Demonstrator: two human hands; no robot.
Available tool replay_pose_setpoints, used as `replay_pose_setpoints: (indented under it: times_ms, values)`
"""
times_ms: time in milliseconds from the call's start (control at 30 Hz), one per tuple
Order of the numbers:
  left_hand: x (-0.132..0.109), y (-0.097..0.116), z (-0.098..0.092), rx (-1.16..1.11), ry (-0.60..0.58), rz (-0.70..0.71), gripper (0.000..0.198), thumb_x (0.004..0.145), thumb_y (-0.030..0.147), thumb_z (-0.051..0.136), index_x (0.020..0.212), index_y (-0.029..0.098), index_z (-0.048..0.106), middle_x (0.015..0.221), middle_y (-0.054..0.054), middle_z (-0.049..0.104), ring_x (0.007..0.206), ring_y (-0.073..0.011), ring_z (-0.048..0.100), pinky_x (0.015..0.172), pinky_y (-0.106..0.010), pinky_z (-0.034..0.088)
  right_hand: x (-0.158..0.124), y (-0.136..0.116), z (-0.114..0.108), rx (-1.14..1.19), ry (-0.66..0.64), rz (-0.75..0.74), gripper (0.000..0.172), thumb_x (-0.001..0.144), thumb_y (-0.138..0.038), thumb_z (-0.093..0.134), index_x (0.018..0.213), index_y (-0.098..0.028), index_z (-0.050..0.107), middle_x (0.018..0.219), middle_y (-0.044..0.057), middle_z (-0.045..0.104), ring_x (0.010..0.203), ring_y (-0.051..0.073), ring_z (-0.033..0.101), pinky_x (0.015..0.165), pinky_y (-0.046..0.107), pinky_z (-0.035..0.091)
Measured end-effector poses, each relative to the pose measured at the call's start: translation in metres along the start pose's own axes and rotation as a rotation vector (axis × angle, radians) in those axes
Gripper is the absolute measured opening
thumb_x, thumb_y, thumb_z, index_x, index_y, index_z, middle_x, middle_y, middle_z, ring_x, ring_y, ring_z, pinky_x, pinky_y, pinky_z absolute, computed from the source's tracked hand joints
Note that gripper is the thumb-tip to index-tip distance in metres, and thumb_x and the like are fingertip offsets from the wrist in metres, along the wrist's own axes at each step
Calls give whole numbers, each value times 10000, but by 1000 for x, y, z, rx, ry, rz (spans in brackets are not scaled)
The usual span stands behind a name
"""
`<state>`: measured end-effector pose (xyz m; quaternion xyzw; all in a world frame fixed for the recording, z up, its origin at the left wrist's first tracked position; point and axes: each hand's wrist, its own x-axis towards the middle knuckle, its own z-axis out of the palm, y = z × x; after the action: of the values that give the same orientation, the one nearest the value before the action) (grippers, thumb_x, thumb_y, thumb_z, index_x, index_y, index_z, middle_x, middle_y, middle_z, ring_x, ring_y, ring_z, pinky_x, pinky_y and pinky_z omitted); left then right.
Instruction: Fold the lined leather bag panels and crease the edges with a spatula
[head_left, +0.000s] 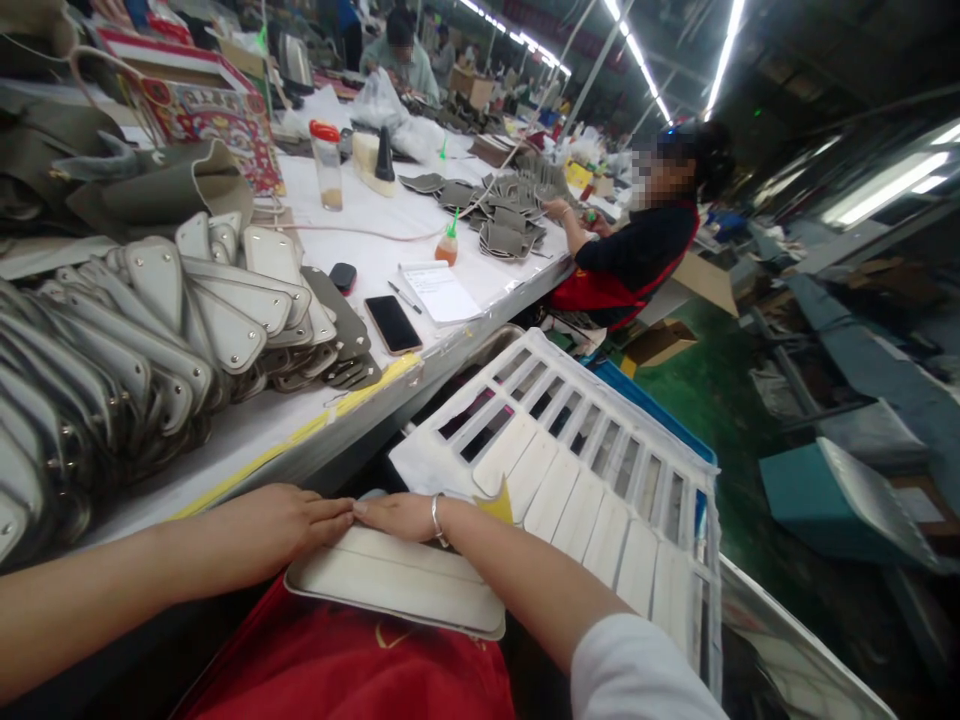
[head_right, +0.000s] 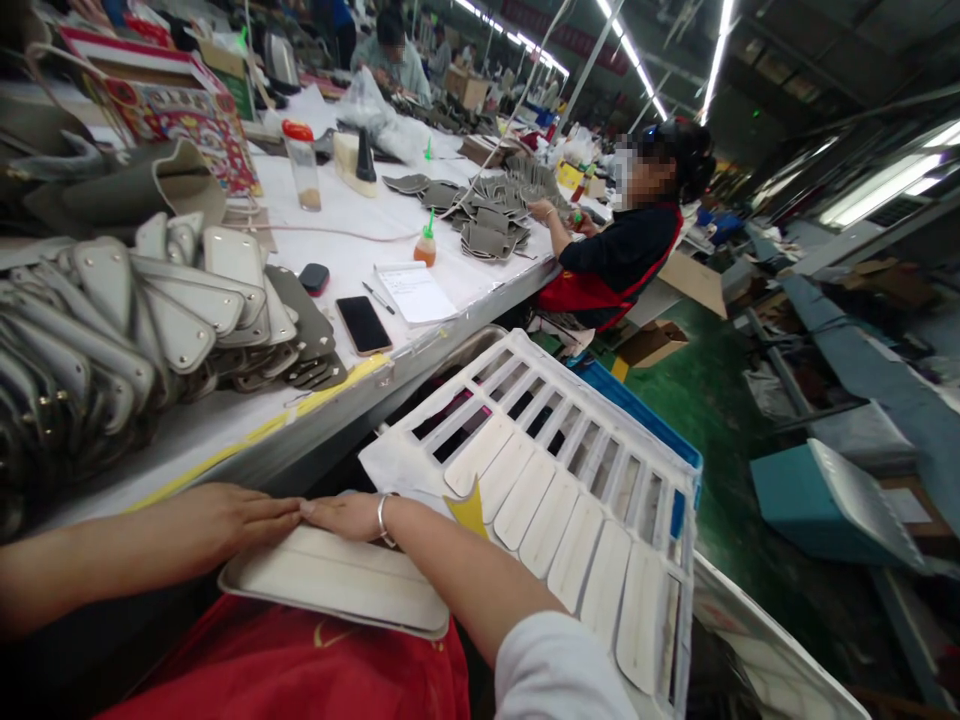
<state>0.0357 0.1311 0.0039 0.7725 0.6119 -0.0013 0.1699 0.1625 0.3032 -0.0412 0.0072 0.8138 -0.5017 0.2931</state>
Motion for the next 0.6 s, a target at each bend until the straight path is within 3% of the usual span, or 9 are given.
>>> replay_pose_setpoints:
  times_ms: [100,233,333,433,500,600]
  values:
    - [1,0,0,-67,5,33,519,834,116,415,1314,310,452,1332,-17,527,1060,-194,600,921,-300,444,-5,3,2,-29,27,-46,489,962,-394,247,1308,-132,473,1352,72,473,1254,160,427,1059,274,313]
    - [2,5,1,-54,-4,-22,537,806,89,399,1291,303,488,1335,-18,524,1042,-203,607,894,-314,457,-31,1,2,-87,86,-118,443,949,-328,320,1345,-160,425,1340,89,483,1219,192,469,1039,336,342]
    - [3,10,0,-6,-24,-52,550,790,64,386,1284,275,501,1340,-43,516,1081,-221,584,910,-354,454,-64,7,-2,-66,112,-66,439,950,-325,312,1351,-184,422,1329,70,499,1205,187,482,1033,334,349]
    - [4,14,-1,50,1,-37,552,753,50,430,1253,258,537,1314,-55,543,1166,-261,523,973,-431,413,-104,19,-3,-66,167,98,416,938,-338,344,1305,-205,489,1294,57,535,1187,208,501,1017,359,373]
    - [7,21,2,90,54,-29,519,719,52,481,1185,249,597,1310,-72,546,1210,-299,477,1009,-488,366,-137,26,5,-103,293,182,413,917,-326,388,1271,-164,526,1280,97,544,1193,233,494,1023,393,366]
    - [19,47,11,41,165,23,475,727,68,501,1154,246,608,1309,-69,546,1196,-288,486,1014,-469,363,-183,27,35,-175,677,166,402,878,-309,458,1238,-151,542,1267,109,548,1206,215,468,1048,399,335]
